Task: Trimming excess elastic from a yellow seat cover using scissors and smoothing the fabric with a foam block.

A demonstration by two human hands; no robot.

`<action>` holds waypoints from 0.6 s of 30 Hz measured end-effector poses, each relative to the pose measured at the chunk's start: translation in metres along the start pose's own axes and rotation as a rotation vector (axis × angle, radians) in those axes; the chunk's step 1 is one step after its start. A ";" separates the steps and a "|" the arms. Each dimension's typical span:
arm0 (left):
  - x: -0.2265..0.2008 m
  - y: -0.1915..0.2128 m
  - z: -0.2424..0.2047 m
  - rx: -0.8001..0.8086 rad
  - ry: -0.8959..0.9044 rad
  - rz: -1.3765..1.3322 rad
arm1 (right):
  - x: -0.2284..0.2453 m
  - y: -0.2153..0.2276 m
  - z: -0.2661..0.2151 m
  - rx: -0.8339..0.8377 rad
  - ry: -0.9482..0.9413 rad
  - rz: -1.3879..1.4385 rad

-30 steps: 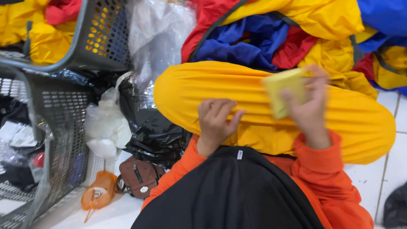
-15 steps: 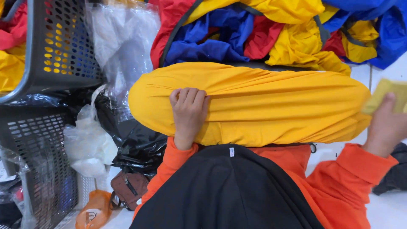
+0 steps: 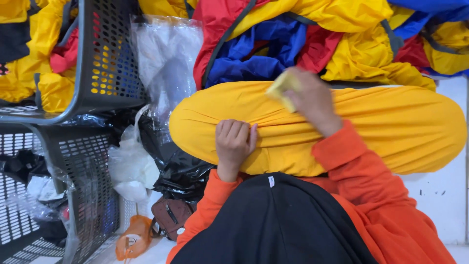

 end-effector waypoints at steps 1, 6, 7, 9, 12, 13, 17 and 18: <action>0.000 -0.001 0.002 -0.001 0.012 0.006 | -0.015 0.013 0.005 0.011 0.008 0.003; -0.014 0.014 0.024 0.105 0.167 0.007 | 0.011 0.134 0.026 -0.411 0.159 -0.117; -0.015 0.012 0.020 0.109 0.165 0.001 | 0.027 0.124 0.033 -0.411 0.153 -0.122; -0.009 0.005 0.012 0.119 0.220 0.034 | 0.056 0.096 0.050 -0.371 0.208 0.276; -0.009 0.005 0.012 0.116 0.213 0.033 | 0.136 0.020 0.068 -0.168 0.467 0.559; -0.009 0.003 0.010 0.124 0.204 0.025 | 0.137 0.009 0.068 -0.175 0.457 0.554; -0.004 0.001 0.004 0.141 0.214 0.042 | 0.084 -0.035 0.073 0.000 0.248 0.118; -0.002 0.001 0.004 0.147 0.216 0.037 | 0.055 -0.035 0.075 -0.019 0.158 0.002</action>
Point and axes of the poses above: each hand's wrist, its own z-axis towards the middle knuckle, its own y-axis out of the back of the hand, x = y × z, the point moved 10 cm from there along z, towards the middle knuckle, and after that the axes turned 15 degrees about y, right-handed, at the moved point
